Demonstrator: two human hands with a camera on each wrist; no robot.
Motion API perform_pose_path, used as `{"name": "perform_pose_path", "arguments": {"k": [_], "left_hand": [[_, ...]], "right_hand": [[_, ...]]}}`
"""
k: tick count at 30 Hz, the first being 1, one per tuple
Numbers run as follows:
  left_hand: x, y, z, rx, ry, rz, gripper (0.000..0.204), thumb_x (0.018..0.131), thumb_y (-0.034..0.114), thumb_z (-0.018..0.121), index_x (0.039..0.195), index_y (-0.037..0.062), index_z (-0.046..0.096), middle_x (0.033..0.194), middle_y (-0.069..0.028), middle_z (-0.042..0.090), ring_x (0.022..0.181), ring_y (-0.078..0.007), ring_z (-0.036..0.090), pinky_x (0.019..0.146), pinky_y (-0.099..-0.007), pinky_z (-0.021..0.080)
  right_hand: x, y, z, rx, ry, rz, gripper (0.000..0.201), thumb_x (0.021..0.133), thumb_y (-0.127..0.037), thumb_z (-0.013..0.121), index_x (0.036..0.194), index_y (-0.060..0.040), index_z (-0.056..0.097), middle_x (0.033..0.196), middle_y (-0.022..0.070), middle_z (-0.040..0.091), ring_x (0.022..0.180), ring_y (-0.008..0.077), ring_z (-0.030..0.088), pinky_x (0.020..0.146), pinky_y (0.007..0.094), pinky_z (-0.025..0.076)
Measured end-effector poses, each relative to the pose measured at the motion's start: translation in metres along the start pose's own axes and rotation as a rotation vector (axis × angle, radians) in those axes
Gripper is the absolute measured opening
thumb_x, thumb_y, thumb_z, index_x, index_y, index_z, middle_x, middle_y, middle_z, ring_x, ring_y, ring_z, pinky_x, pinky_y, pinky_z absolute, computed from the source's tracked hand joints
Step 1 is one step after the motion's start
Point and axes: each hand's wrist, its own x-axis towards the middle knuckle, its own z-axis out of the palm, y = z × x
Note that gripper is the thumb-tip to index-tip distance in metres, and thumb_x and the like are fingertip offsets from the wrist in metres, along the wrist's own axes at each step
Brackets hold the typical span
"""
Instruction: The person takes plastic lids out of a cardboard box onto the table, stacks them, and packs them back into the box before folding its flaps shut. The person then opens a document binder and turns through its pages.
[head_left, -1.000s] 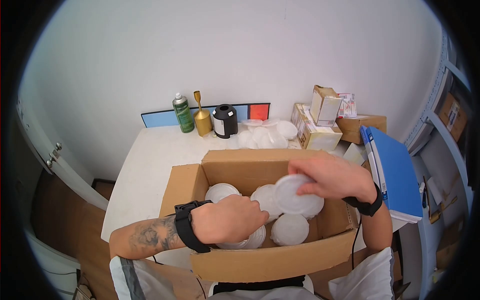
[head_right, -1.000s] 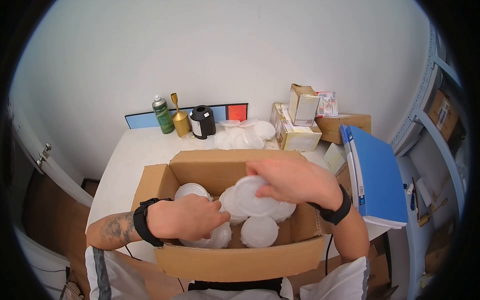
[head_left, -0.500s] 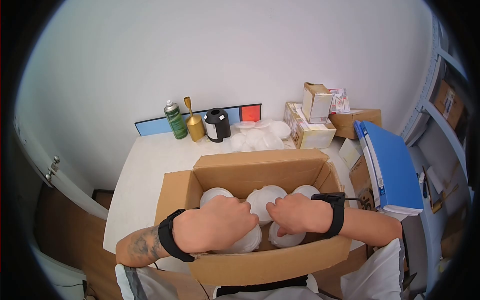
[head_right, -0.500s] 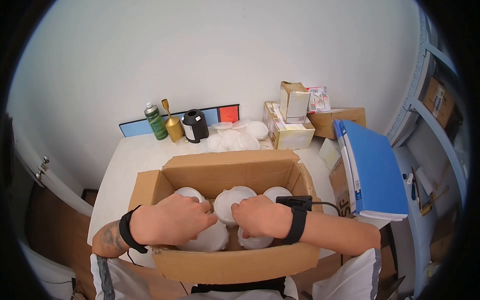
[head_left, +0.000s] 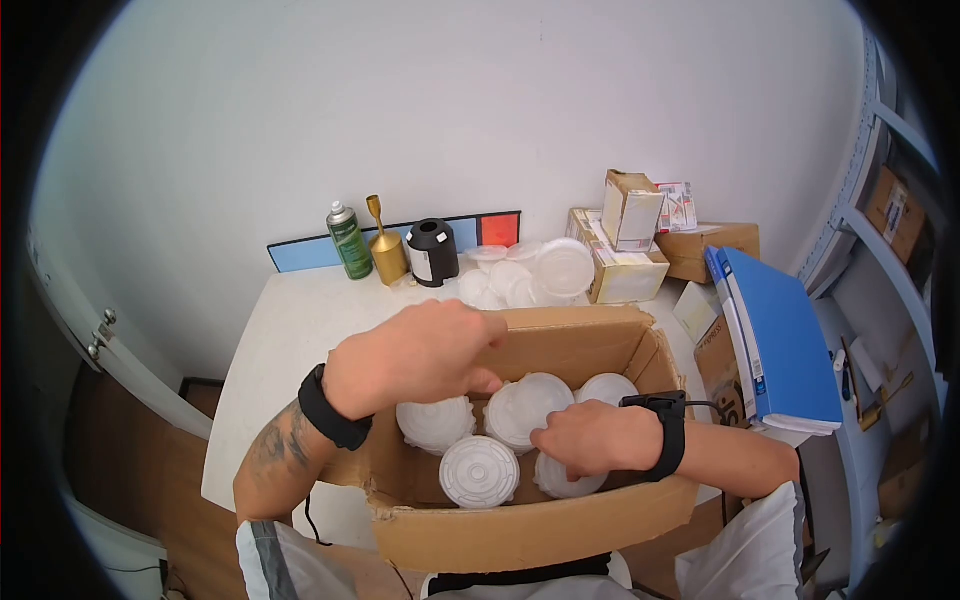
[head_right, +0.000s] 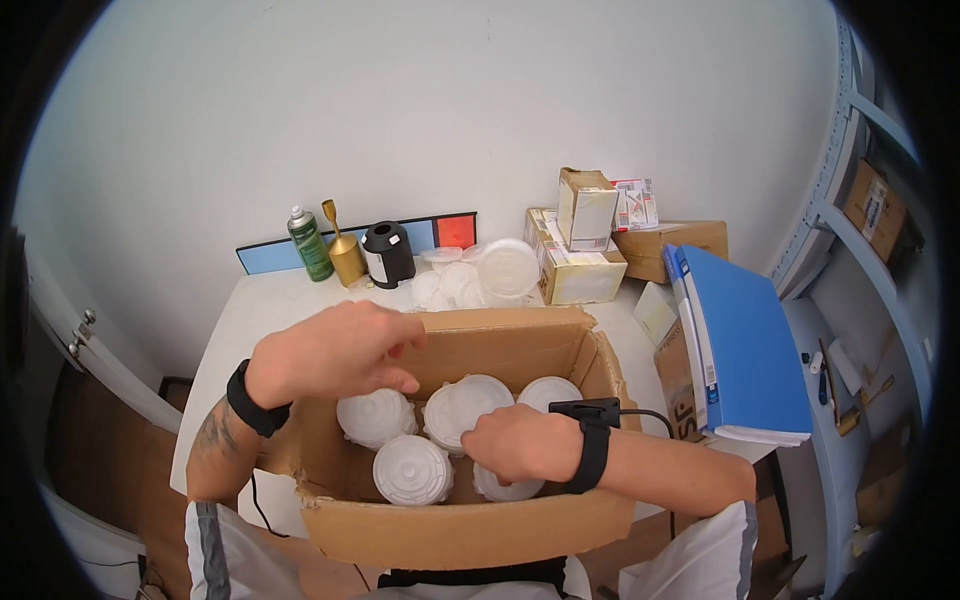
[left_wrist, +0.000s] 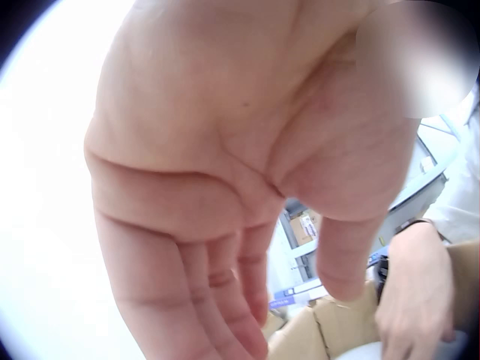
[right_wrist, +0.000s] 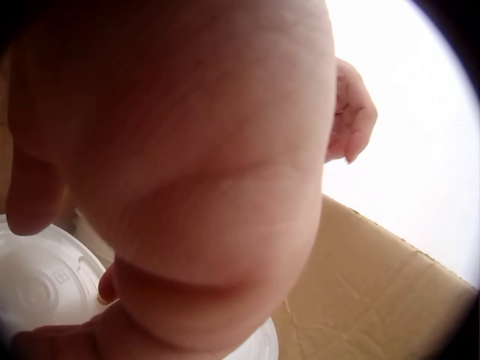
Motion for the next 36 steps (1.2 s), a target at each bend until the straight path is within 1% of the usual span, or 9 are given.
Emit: {"name": "perform_pose_path", "arguments": {"k": [3, 5, 8, 23, 27, 29, 32, 35, 36], "left_hand": [[-0.006, -0.012, 0.045, 0.168, -0.275, 0.163, 0.052, 0.086, 0.028, 0.084, 0.127, 0.0034, 0.065, 0.119, -0.0156, 0.068, 0.107, -0.0332, 0.068, 0.088, -0.044, 0.057], [-0.008, -0.02, 0.066, 0.251, -0.355, 0.158, 0.051, 0.083, 0.026, 0.085, 0.127, 0.0055, 0.068, 0.125, -0.0143, 0.066, 0.115, -0.0339, 0.066, 0.093, -0.0451, 0.058], [-0.01, -0.015, 0.07, 0.389, -0.419, 0.05, 0.047, 0.081, 0.023, 0.085, 0.123, 0.0061, 0.071, 0.121, -0.0148, 0.066, 0.116, -0.0345, 0.067, 0.093, -0.0449, 0.058], [-0.016, -0.008, 0.052, 0.401, -0.24, 0.109, 0.015, 0.083, 0.011, 0.076, 0.096, 0.0047, 0.073, 0.093, -0.0169, 0.074, 0.097, -0.0345, 0.074, 0.084, -0.0448, 0.06], [-0.007, 0.004, 0.009, 0.368, -0.398, 0.106, 0.015, 0.084, 0.015, 0.079, 0.091, 0.0041, 0.071, 0.091, -0.015, 0.073, 0.091, -0.0334, 0.073, 0.08, -0.0429, 0.059], [-0.002, 0.008, -0.025, 0.074, -0.189, 0.057, 0.024, 0.084, 0.021, 0.083, 0.089, 0.0024, 0.069, 0.089, -0.0145, 0.072, 0.088, -0.0327, 0.07, 0.075, -0.043, 0.056], [0.014, -0.008, -0.015, 0.052, 0.506, -0.015, 0.042, 0.082, 0.028, 0.087, 0.105, 0.0015, 0.064, 0.092, -0.0152, 0.072, 0.084, -0.0352, 0.069, 0.071, -0.0466, 0.053], [0.01, 0.0, 0.002, 0.176, 0.366, -0.031, 0.048, 0.085, 0.031, 0.085, 0.115, 0.002, 0.061, 0.099, -0.017, 0.072, 0.09, -0.0369, 0.071, 0.075, -0.047, 0.055], [0.009, 0.004, 0.01, 0.158, 0.15, 0.004, 0.049, 0.086, 0.033, 0.084, 0.117, 0.0021, 0.062, 0.102, -0.0172, 0.072, 0.094, -0.0378, 0.072, 0.078, -0.0474, 0.056]], "right_hand": [[0.003, -0.006, -0.002, 0.029, -0.21, 0.017, 0.05, 0.08, -0.023, 0.088, 0.115, 0.0036, 0.064, 0.108, 0.0246, 0.07, 0.102, 0.0439, 0.072, 0.084, 0.0498, 0.06], [0.001, -0.005, 0.011, 0.051, 0.086, -0.044, 0.051, 0.08, -0.021, 0.088, 0.118, 0.0018, 0.064, 0.113, 0.0242, 0.067, 0.104, 0.0444, 0.071, 0.084, 0.0499, 0.06], [-0.001, -0.008, 0.009, 0.028, 0.108, -0.067, 0.037, 0.081, -0.015, 0.081, 0.114, -0.0007, 0.071, 0.115, 0.0231, 0.068, 0.105, 0.0403, 0.073, 0.086, 0.0485, 0.06], [-0.001, -0.013, 0.018, -0.122, 0.201, -0.045, 0.019, 0.084, -0.009, 0.071, 0.101, -0.0003, 0.068, 0.103, 0.0198, 0.067, 0.095, 0.0373, 0.074, 0.073, 0.0463, 0.062], [-0.002, -0.009, 0.024, -0.143, 0.346, -0.093, 0.018, 0.084, -0.008, 0.07, 0.1, -0.0012, 0.069, 0.101, 0.0181, 0.067, 0.099, 0.0356, 0.072, 0.076, 0.0453, 0.063], [-0.003, -0.008, 0.022, -0.14, 0.352, -0.11, 0.018, 0.086, -0.013, 0.072, 0.099, -0.0011, 0.074, 0.109, 0.0211, 0.071, 0.099, 0.038, 0.073, 0.079, 0.0466, 0.062], [0.0, -0.004, 0.022, -0.189, 0.261, -0.109, 0.02, 0.085, -0.015, 0.074, 0.101, -0.0024, 0.074, 0.107, 0.0199, 0.072, 0.101, 0.0363, 0.073, 0.08, 0.0453, 0.062], [-0.002, -0.006, 0.021, -0.146, 0.352, -0.05, 0.019, 0.086, -0.016, 0.075, 0.1, -0.0034, 0.074, 0.105, 0.0179, 0.073, 0.098, 0.0359, 0.074, 0.079, 0.0455, 0.062], [-0.002, -0.006, 0.02, -0.145, 0.351, -0.045, 0.019, 0.086, -0.016, 0.075, 0.1, -0.0034, 0.074, 0.105, 0.0179, 0.073, 0.098, 0.0359, 0.074, 0.079, 0.0455, 0.062]]}}
